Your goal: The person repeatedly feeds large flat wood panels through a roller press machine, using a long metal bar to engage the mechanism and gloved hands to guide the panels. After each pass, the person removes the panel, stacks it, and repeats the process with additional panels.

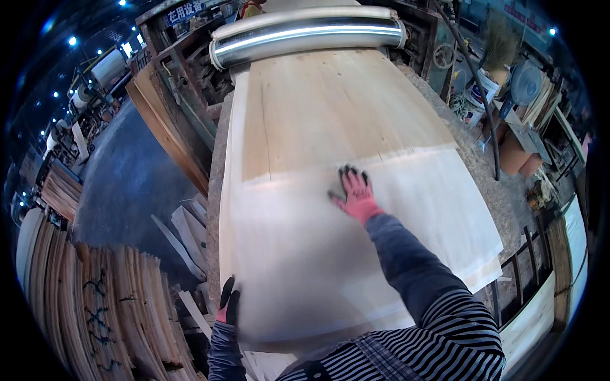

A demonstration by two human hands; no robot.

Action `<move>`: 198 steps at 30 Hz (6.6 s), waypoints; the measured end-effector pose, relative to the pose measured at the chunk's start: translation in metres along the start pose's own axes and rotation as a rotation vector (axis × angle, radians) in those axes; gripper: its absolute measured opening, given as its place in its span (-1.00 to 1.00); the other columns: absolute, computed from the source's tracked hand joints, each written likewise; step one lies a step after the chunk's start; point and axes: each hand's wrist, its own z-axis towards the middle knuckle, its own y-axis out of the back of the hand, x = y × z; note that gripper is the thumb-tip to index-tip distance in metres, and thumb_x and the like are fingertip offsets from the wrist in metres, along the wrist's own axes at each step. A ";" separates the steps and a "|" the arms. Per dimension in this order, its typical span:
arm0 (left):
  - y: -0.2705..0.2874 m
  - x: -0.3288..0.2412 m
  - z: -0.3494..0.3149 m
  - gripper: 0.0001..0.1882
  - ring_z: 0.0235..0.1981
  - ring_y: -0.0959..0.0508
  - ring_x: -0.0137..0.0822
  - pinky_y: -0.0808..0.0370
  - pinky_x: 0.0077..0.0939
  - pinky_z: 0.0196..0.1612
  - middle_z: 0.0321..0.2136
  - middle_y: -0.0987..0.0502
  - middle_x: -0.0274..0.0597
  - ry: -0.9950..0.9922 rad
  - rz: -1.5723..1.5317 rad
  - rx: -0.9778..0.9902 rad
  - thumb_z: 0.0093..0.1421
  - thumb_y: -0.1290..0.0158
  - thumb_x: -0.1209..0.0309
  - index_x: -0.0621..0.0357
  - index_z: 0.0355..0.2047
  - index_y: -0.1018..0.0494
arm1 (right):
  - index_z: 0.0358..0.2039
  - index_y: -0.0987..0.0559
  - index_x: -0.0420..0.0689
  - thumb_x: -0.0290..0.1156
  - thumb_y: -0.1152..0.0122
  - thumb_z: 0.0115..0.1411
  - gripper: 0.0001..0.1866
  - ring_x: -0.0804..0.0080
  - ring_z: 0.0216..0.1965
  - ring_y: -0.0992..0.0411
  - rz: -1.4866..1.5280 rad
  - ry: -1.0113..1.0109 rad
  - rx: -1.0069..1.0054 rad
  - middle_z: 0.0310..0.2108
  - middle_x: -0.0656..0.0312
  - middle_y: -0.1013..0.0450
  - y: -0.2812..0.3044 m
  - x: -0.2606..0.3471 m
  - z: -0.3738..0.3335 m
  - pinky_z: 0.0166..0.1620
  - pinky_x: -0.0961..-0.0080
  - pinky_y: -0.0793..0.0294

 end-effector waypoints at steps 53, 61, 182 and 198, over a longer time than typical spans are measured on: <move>0.056 0.011 -0.092 -0.46 -0.08 -0.34 -0.38 -0.26 -0.54 -0.03 -0.08 -0.36 -0.15 0.053 0.275 0.029 0.07 -0.01 0.38 0.27 0.05 -0.15 | 0.13 -0.08 -0.13 0.10 -0.01 -0.05 -0.19 0.00 0.15 0.06 0.243 0.389 0.306 0.09 -0.07 -0.03 0.074 0.060 -0.172 0.17 0.06 0.20; 0.040 -0.129 -0.091 -0.41 -0.02 -0.27 -0.38 -0.20 -0.53 0.01 -0.02 -0.29 -0.15 -0.099 -0.108 0.274 0.04 0.01 0.53 0.29 0.09 -0.07 | 0.06 -0.19 -0.14 0.00 -0.17 -0.24 -0.16 0.03 0.11 -0.01 0.093 0.270 0.449 0.07 -0.03 -0.08 0.112 0.053 -0.323 0.16 0.02 0.20; 0.047 0.072 -0.058 -0.57 -0.27 -0.48 -0.25 -0.40 -0.44 -0.21 -0.25 -0.45 0.01 -0.048 0.979 -0.492 0.03 -0.04 0.25 0.29 -0.16 -0.35 | -0.12 -0.42 -0.08 -0.24 -0.20 -0.28 -0.41 0.20 -0.15 -0.34 0.019 0.174 -0.016 -0.17 0.15 -0.37 0.277 0.103 -0.190 -0.07 0.32 -0.29; 0.073 0.075 -0.030 -0.55 -0.32 -0.49 -0.34 -0.40 -0.48 -0.23 -0.35 -0.51 -0.12 0.263 0.448 -0.366 -0.08 -0.13 0.18 0.23 -0.24 -0.44 | 0.02 -0.24 -0.08 -0.10 -0.07 -0.03 -0.39 0.21 0.07 -0.11 -0.060 0.156 -0.086 0.00 0.11 -0.21 0.043 0.024 -0.017 0.11 0.15 0.01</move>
